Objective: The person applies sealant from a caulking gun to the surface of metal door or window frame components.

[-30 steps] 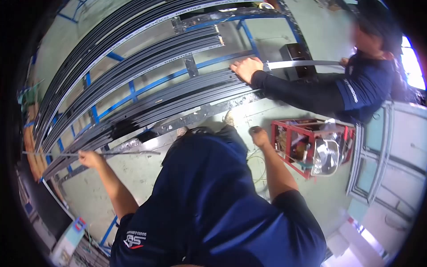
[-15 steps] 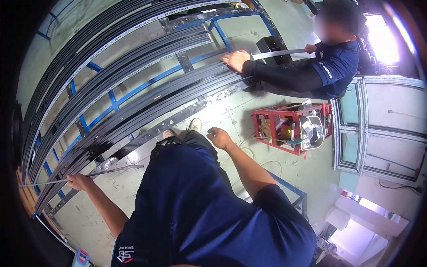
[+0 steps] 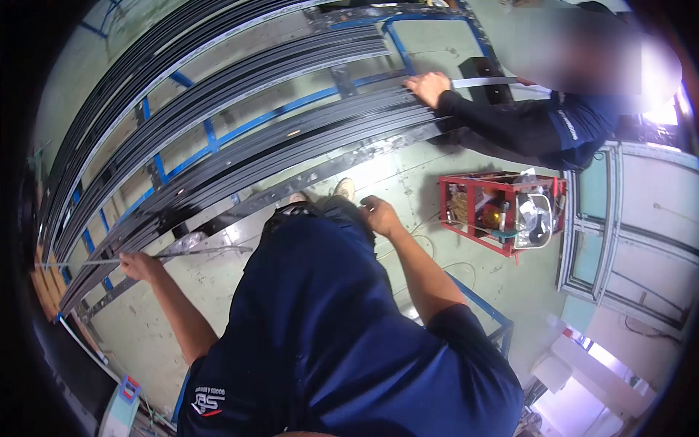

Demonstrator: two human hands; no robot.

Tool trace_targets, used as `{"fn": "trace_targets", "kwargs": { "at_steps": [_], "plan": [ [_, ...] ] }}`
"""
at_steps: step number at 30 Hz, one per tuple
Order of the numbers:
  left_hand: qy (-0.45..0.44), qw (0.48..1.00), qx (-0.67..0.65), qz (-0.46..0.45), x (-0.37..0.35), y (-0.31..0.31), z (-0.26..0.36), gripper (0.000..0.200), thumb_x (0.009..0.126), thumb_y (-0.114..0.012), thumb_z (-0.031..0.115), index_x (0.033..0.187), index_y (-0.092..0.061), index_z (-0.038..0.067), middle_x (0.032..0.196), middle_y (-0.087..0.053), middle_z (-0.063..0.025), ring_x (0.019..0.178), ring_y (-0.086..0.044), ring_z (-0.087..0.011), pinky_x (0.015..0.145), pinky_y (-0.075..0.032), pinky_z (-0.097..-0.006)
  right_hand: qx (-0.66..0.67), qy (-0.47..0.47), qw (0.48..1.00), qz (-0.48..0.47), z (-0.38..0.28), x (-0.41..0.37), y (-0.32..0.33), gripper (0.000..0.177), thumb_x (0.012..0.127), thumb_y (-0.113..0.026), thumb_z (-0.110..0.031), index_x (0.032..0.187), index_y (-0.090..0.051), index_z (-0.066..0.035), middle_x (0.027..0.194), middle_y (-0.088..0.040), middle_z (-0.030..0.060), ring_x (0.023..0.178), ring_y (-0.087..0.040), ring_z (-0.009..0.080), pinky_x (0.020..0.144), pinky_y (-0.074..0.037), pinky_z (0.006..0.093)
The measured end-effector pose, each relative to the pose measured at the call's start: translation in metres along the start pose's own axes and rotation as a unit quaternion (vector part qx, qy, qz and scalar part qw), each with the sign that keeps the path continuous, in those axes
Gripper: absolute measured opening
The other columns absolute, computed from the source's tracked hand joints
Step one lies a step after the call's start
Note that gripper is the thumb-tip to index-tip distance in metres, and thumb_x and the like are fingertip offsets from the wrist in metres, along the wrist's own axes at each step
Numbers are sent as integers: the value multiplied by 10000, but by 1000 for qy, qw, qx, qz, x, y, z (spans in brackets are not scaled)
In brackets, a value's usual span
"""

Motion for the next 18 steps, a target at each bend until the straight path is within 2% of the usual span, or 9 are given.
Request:
{"fn": "trace_targets", "kwargs": {
  "at_steps": [3, 9, 11, 12, 16, 18],
  "plan": [
    [-27, 999, -11, 29, -9, 0, 6, 385, 1007, -506, 300, 909, -533, -71, 828, -545, -119, 767, -431, -191, 715, -415, -351, 8, 6, 1000, 2, -10, 2, 5, 361, 925, -637, -268, 1165, -632, 2, 1091, -694, 186, 963, -683, 267, 876, -530, 353],
    [3, 999, -22, 23, -22, -1, 6, 383, 1007, -499, 294, 919, -531, -78, 847, -552, -119, 755, -433, -202, 712, -413, -343, 0, -3, 1000, 0, -19, -2, 18, 380, 929, -630, -282, 1176, -622, 6, 1103, -687, 195, 1007, -671, 287, 903, -517, 361],
    [50, 999, -3, 14, -24, -1, -3, 420, 985, -495, 305, 972, -561, -110, 935, -609, -179, 812, -498, -258, 775, -436, -382, -2, -3, 1000, 1, -22, -4, 19, 380, 930, -628, -283, 1177, -622, 6, 1104, -686, 197, 1009, -671, 290, 905, -517, 364],
    [60, 998, -20, 14, -19, -2, -19, 393, 982, -502, 292, 948, -559, -95, 905, -598, -150, 789, -473, -237, 747, -432, -370, -4, -4, 1000, 3, -23, -5, 19, 380, 932, -626, -284, 1178, -622, 6, 1105, -685, 198, 1011, -672, 292, 906, -517, 367],
    [66, 998, -5, 5, -19, -4, -31, 368, 997, -487, 267, 942, -531, -94, 893, -587, -154, 786, -483, -226, 751, -433, -357, -8, -5, 1000, -7, -24, -9, 14, 383, 934, -623, -286, 1183, -619, 6, 1109, -684, 200, 1011, -673, 294, 905, -519, 368],
    [33, 999, -17, 28, -23, -3, -28, 387, 979, -504, 283, 939, -553, -99, 883, -597, -156, 775, -480, -235, 729, -432, -374, -2, 2, 1000, -8, -29, -10, 12, 378, 938, -622, -280, 1186, -617, 4, 1101, -686, 198, 1004, -674, 291, 900, -520, 363]
  ]
}}
Point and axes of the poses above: each hand's wrist, its own x-axis towards the middle knuckle, its own y-axis out of the back of the hand, z = x × y, the point moved 7 cm from there along x, towards the middle knuckle
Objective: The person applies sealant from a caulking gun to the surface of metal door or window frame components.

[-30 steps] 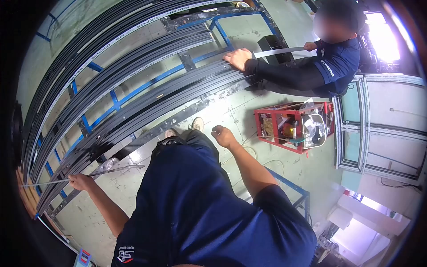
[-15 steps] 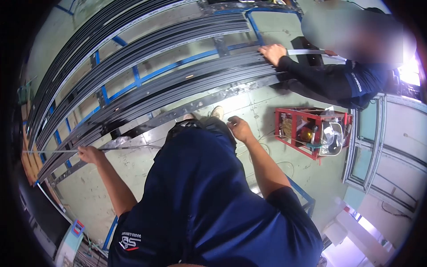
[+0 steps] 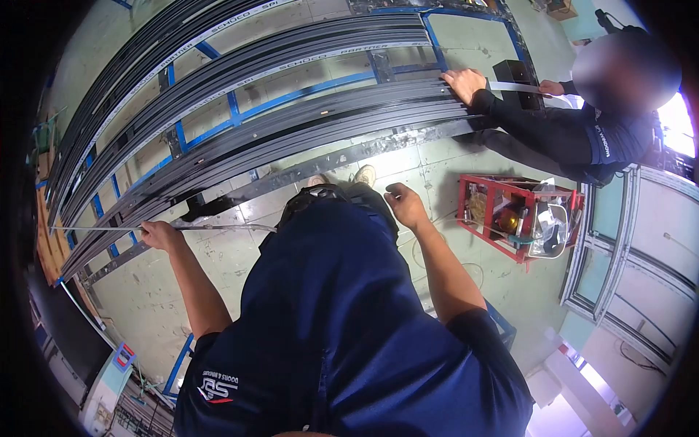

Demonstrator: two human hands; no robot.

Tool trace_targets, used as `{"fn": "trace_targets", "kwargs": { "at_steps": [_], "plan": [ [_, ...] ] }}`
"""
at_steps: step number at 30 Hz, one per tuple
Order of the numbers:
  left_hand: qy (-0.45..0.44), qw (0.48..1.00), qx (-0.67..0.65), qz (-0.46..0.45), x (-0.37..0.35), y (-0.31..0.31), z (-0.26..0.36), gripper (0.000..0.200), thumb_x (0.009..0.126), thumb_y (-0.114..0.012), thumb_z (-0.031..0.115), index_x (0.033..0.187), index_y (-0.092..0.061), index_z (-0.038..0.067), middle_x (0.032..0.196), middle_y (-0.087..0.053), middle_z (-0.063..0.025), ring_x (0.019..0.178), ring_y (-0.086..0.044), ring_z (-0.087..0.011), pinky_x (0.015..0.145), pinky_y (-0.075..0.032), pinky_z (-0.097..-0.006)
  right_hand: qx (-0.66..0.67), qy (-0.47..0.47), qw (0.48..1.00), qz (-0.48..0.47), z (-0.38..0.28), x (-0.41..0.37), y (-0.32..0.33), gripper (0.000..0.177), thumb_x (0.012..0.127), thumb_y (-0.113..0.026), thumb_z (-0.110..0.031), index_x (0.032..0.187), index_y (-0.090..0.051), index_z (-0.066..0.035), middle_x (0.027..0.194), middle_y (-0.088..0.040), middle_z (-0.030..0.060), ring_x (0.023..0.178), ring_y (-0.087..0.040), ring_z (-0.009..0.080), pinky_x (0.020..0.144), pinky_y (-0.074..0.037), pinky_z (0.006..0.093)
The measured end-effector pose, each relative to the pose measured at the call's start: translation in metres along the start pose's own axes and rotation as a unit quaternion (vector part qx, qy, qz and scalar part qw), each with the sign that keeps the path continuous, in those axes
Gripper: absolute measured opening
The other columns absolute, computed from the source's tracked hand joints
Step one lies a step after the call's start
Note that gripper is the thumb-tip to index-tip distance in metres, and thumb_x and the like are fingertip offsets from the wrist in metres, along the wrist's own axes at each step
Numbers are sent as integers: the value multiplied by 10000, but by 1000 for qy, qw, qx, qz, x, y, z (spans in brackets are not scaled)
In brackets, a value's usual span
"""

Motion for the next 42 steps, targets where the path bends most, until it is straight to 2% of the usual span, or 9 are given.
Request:
{"fn": "trace_targets", "kwargs": {
  "at_steps": [3, 7, 13, 15, 20, 22, 27, 34, 42],
  "plan": [
    [21, 999, 14, -23, -2, -2, -2, 402, 1003, -476, 261, 1087, -541, -127, 1056, -620, -207, 900, -554, -272, 842, -451, -362, -1, 9, 1000, -2, -10, 0, -1, 359, 943, -617, -263, 1185, -617, 2, 1090, -689, 192, 997, -675, 279, 893, -521, 357],
    [23, 999, 10, -21, -8, -6, -7, 405, 996, -472, 248, 1104, -545, -135, 1059, -628, -215, 888, -553, -277, 835, -449, -365, 5, 17, 1000, 3, -24, 0, 2, 344, 949, -610, -253, 1182, -616, 0, 1080, -692, 183, 986, -676, 266, 884, -521, 354],
    [23, 998, 57, -21, -13, -19, -26, 436, 957, -486, 264, 948, -613, -153, 956, -644, -243, 851, -577, -303, 804, -462, -381, 26, 43, 998, 46, -45, 7, 5, 288, 954, -611, -190, 1181, -616, -12, 1060, -700, 147, 973, -674, 227, 869, -517, 329],
    [0, 990, 138, 18, -14, -19, -32, 453, 937, -486, 270, 904, -624, -160, 934, -651, -282, 855, -603, -347, 813, -466, -414, 58, 95, 987, 115, -60, 10, 10, 230, 926, -627, -159, 1125, -644, -44, 1004, -701, 148, 865, -669, 251, 788, -533, 334],
    [33, 978, 207, 20, -19, -26, -43, 453, 935, -490, 291, 1071, -604, -126, 1220, -535, -303, 1087, -552, -418, 931, -443, -471, 57, 114, 985, 119, -79, 16, 8, 214, 917, -628, -124, 1117, -644, -47, 1038, -685, 153, 890, -676, 261, 793, -536, 341],
    [89, 973, 212, -15, -20, -28, -40, 459, 934, -495, 301, 1141, -576, -101, 1315, -456, -294, 1191, -489, -429, 1000, -417, -476, 43, 155, 979, 128, -87, 15, 6, 216, 931, -634, -110, 1137, -642, -43, 1003, -691, 115, 848, -668, 184, 764, -535, 299],
    [60, 965, 255, 14, -8, -32, -29, 439, 909, -528, 291, 1151, -577, -72, 1308, -482, -271, 1204, -491, -416, 1047, -386, -494, 3, 197, 966, 166, -112, 12, 14, 243, 919, -621, -69, 1162, -632, -49, 1011, -670, 127, 828, -669, 209, 731, -537, 311],
    [81, 954, 290, -5, -22, -46, -22, 355, 905, -542, 283, 1095, -640, 1, 1448, -398, -106, 1214, -489, -380, 1011, -406, -508, -68, 229, 940, 243, -128, 24, 41, 406, 867, -646, -50, 1265, -566, -63, 1111, -602, 152, 961, -628, 283, 857, -512, 367],
    [-5, 952, 306, 22, -9, -48, -46, 406, 882, -559, 273, 1120, -604, -52, 1338, -502, -212, 1222, -500, -394, 1016, -407, -507, -72, 208, 946, 239, -117, 26, 28, 573, 824, -679, -56, 1364, -489, -76, 1160, -569, 196, 1069, -565, 363, 960, -461, 412]
  ]
}}
Point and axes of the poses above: each hand's wrist, its own x-axis towards the middle knuckle, its own y-axis out of the back of the hand, z = x × y, the point moved 7 cm from there along x, towards the middle knuckle
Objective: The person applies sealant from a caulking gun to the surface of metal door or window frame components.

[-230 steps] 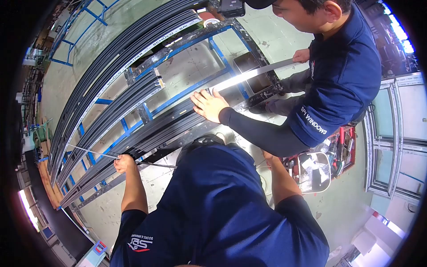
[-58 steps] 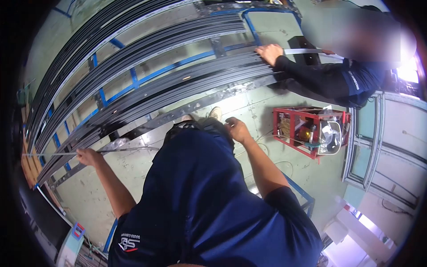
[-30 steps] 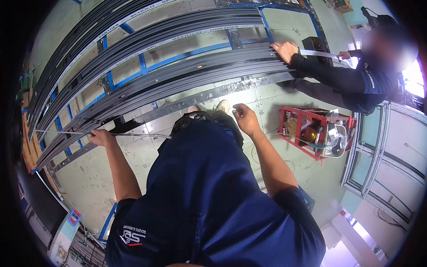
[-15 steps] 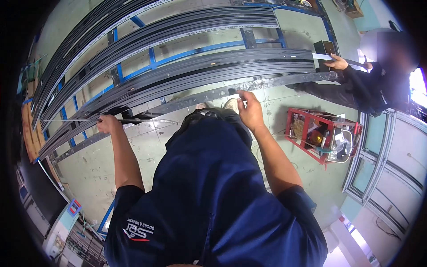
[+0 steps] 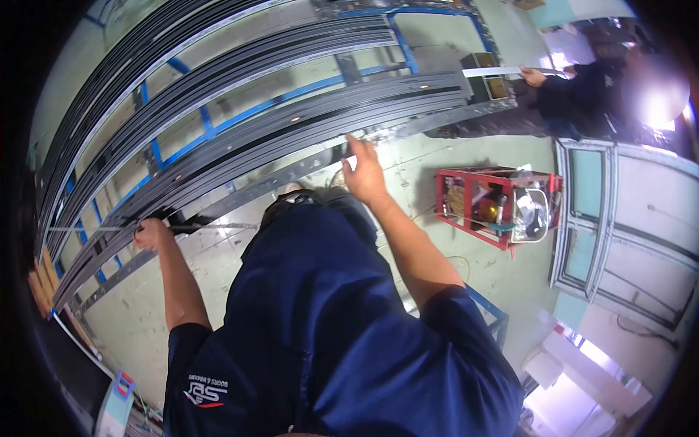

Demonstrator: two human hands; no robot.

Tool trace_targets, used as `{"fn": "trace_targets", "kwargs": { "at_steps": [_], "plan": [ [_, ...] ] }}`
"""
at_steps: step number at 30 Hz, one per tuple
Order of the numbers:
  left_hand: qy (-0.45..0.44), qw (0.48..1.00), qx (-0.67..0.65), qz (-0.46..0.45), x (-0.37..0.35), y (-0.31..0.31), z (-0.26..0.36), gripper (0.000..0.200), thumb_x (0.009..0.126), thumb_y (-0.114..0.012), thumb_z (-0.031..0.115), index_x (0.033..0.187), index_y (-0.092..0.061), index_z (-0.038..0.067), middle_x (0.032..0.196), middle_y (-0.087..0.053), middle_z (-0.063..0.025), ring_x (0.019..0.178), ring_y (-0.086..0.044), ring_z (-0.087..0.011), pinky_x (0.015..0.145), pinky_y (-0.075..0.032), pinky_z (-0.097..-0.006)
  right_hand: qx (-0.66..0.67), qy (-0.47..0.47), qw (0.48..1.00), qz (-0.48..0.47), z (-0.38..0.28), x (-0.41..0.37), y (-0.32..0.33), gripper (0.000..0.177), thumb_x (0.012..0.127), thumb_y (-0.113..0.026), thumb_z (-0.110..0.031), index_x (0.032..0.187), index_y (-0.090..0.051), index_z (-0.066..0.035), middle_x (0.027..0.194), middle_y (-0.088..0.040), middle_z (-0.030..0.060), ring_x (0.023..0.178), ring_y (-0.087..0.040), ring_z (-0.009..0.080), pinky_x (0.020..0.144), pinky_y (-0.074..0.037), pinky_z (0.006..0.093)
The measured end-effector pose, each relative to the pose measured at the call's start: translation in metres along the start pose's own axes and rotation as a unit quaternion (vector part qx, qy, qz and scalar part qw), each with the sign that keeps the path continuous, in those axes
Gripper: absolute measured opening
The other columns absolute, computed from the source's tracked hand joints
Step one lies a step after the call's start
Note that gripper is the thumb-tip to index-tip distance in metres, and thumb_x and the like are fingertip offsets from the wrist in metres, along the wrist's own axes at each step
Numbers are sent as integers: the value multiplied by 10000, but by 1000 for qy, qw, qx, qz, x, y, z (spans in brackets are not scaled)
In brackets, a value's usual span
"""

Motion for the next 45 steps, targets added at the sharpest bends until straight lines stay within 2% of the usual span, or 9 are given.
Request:
{"fn": "trace_targets", "kwargs": {
  "at_steps": [6, 20, 26, 29, 30, 32, 37, 39, 45],
  "plan": [
    [33, 998, 9, -51, -9, 10, 11, 377, 909, -570, 320, 1116, -619, 10, 1424, -409, -126, 1226, -492, -366, 996, -417, -495, -7, -30, 999, -27, -5, -6, 7, 564, 846, -659, -97, 1380, -476, -104, 1252, -531, 193, 1163, -519, 393, 1003, -444, 417],
    [13, 999, 18, -43, -5, 3, 2, 396, 915, -555, 336, 1134, -615, 12, 1432, -408, -107, 1223, -500, -345, 1002, -410, -483, -55, 12, 997, -49, -6, -16, 3, 517, 818, -681, -108, 1311, -532, -73, 1272, -548, 152, 1181, -503, 356, 1008, -441, 403],
    [-10, 998, 31, -48, -10, 11, 12, 417, 932, -532, 329, 1178, -579, -5, 1371, -463, -205, 1212, -500, -409, 988, -406, -528, -35, 11, 998, -51, 3, -17, -1, 493, 805, -683, -99, 1282, -561, -97, 1297, -551, 149, 1206, -502, 360, 1022, -437, 411],
    [-24, 999, 11, -31, -1, -3, -2, 414, 910, -542, 291, 1188, -583, -14, 1362, -479, -202, 1229, -499, -369, 1006, -397, -514, -55, 19, 997, -56, 4, -14, -5, 445, 812, -685, -117, 1244, -592, -67, 1293, -551, 166, 1212, -500, 363, 1022, -439, 415],
    [2, 999, -18, -46, -8, 9, 12, 385, 893, -549, 256, 1134, -611, -38, 1339, -496, -216, 1237, -495, -359, 1018, -397, -500, -52, 28, 997, -57, 7, -13, -6, 441, 807, -692, -118, 1235, -598, -68, 1288, -554, 162, 1216, -496, 360, 1029, -432, 415],
    [-68, 997, 1, -45, 2, -6, 0, 315, 863, -578, 202, 1035, -647, -53, 1284, -531, -236, 1217, -498, -371, 1027, -405, -462, -44, 49, 997, -50, 8, -11, -5, 431, 798, -703, -119, 1216, -610, -74, 1273, -563, 158, 1213, -498, 362, 1036, -425, 416],
    [7, 998, -39, -49, -14, 15, 12, 336, 913, -583, 218, 1137, -581, -31, 1389, -434, -156, 1237, -471, -339, 1038, -365, -468, -51, 46, 996, -59, -1, -14, -1, 419, 792, -701, -101, 1202, -621, -62, 1292, -559, 150, 1222, -489, 361, 1045, -411, 415],
    [-30, 997, -62, -40, -13, 16, 13, 337, 913, -586, 187, 1133, -569, -67, 1382, -433, -184, 1229, -469, -357, 1053, -354, -455, -63, 53, 995, -55, -3, -16, -1, 418, 792, -717, -105, 1197, -621, -63, 1286, -552, 171, 1205, -506, 373, 1031, -424, 421],
    [19, 981, -193, -26, 0, 19, -13, 308, 918, -576, 143, 1082, -567, -117, 1386, -390, -252, 1258, -419, -377, 1057, -357, -443, -46, 71, 995, -61, 1, -18, -2, 395, 795, -683, -72, 1184, -624, -32, 1277, -558, 171, 1202, -518, 368, 1036, -419, 403]
  ]
}}
Point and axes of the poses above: each hand's wrist, its own x-axis towards the middle knuckle, its own y-axis out of the back of the hand, z = x × y, the point moved 7 cm from there along x, towards the middle knuckle
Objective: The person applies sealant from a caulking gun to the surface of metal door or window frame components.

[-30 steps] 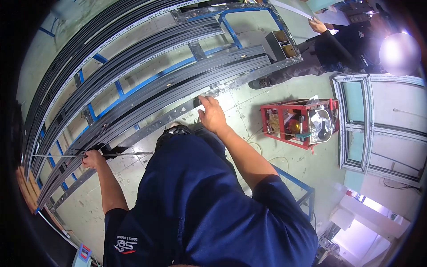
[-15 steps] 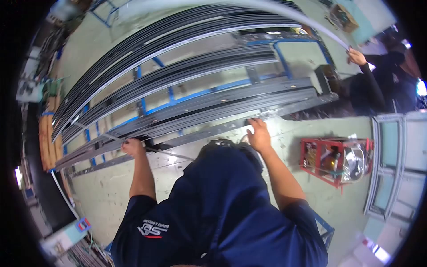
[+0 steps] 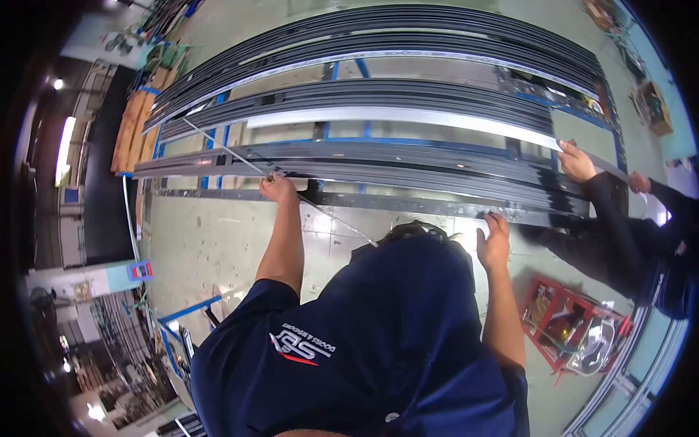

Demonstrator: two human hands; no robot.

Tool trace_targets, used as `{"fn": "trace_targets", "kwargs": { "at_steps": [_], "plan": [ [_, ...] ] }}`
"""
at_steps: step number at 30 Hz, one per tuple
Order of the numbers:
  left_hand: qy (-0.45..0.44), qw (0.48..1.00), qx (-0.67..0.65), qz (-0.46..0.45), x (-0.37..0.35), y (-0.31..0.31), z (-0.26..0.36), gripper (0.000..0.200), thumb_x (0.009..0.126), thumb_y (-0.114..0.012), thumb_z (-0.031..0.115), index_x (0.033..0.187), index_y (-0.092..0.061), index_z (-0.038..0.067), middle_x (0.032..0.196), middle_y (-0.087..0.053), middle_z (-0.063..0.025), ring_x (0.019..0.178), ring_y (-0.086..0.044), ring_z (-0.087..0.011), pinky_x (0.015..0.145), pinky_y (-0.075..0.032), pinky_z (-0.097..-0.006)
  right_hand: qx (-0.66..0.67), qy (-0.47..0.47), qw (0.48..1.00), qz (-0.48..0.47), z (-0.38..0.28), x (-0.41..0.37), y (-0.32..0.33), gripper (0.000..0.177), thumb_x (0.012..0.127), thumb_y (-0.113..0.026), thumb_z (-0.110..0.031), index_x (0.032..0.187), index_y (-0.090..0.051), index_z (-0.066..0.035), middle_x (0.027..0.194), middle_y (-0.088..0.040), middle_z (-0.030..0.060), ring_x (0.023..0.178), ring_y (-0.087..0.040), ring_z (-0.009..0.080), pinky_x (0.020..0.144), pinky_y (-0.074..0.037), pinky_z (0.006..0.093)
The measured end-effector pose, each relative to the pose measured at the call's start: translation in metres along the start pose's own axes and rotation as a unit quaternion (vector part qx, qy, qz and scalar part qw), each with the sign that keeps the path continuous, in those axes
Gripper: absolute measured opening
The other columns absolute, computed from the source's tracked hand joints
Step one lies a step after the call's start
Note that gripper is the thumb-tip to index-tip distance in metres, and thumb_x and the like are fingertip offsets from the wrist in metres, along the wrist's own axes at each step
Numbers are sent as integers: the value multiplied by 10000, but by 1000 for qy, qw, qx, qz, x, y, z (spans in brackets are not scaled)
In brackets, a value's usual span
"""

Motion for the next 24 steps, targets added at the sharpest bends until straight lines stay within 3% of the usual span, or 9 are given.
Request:
{"fn": "trace_targets", "kwargs": {
  "at_steps": [2, 6, 9, 12, 14, 16, 19, 22, 24],
  "plan": [
    [-40, 998, 55, 18, 6, 16, -5, 321, 922, -565, 134, 1124, -539, -114, 1398, -361, -252, 1271, -398, -373, 1064, -350, -443, 6, 9, 1000, -9, 0, -2, 1, 401, 799, -685, -76, 1193, -617, -42, 1283, -555, 168, 1212, -515, 364, 1040, -417, 402],
    [28, 999, -22, 28, 20, 59, 11, 335, 933, -526, 127, 1174, -491, -102, 1421, -302, -229, 1292, -361, -359, 1062, -345, -424, -4, 7, 1000, -27, -3, -3, -3, 409, 828, -666, -88, 1229, -595, -50, 1318, -536, 168, 1221, -521, 357, 1036, -424, 396],
    [18, 987, -143, 64, 39, 67, 7, 351, 956, -480, 162, 1205, -470, -86, 1394, -322, -210, 1125, -496, -319, 987, -413, -381, 15, -14, 999, -34, -14, 2, -3, 408, 843, -655, -92, 1243, -588, -44, 1317, -535, 179, 1211, -530, 358, 1026, -430, 398],
    [42, 985, -132, 106, 29, 95, 53, 347, 969, -459, 196, 1191, -460, -71, 1375, -333, -202, 1146, -483, -311, 988, -408, -378, 46, -8, 998, -50, -44, 12, 1, 401, 858, -645, -91, 1250, -585, -34, 1283, -561, 185, 1202, -542, 347, 1020, -433, 386],
    [47, 983, -161, 76, 23, 102, 73, 355, 970, -441, 183, 1202, -439, -85, 1390, -303, -226, 1229, -409, -312, 1040, -342, -379, 139, 5, 986, -88, -84, 22, 6, 384, 868, -637, -83, 1244, -590, -23, 1227, -599, 182, 1172, -566, 342, 1000, -443, 376],
    [-14, 986, -143, 83, 22, 106, 83, 358, 980, -431, 191, 1211, -433, -83, 1352, -347, -234, 1212, -413, -321, 1036, -339, -387, 166, 24, 983, -81, -122, 31, 17, 370, 876, -631, -76, 1239, -592, -17, 1177, -621, 175, 1142, -585, 334, 978, -451, 370],
    [-61, 983, -158, 76, 9, 106, 104, 325, 974, -443, 165, 1192, -433, -76, 1259, -399, -219, 1153, -428, -309, 1025, -339, -391, 173, 202, 960, -88, -213, 45, 40, 379, 866, -650, -79, 1237, -592, -27, 1172, -617, 182, 1107, -604, 337, 959, -465, 382],
    [-104, 957, -268, 40, -11, 88, 124, 264, 970, -457, 131, 1172, -446, -38, 1174, -425, -163, 1104, -439, -256, 1012, -346, -380, 179, 260, 938, -139, -263, 48, 34, 418, 861, -668, -97, 1267, -584, -44, 1235, -587, 190, 1133, -587, 354, 964, -465, 384],
    [-64, 961, -267, 22, -25, 84, 145, 222, 976, -458, 115, 1160, -455, -10, 1148, -439, -140, 1086, -442, -232, 1001, -351, -365, 161, 288, 928, -176, -283, 47, 17, 475, 864, -677, -134, 1315, -552, -52, 1291, -557, 211, 1180, -557, 383, 989, -454, 405]
  ]
}}
Point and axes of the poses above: each hand's wrist, its own x-axis towards the middle knuckle, its own y-axis out of the back of the hand, z = x × y, the point moved 7 cm from there along x, towards the middle knuckle
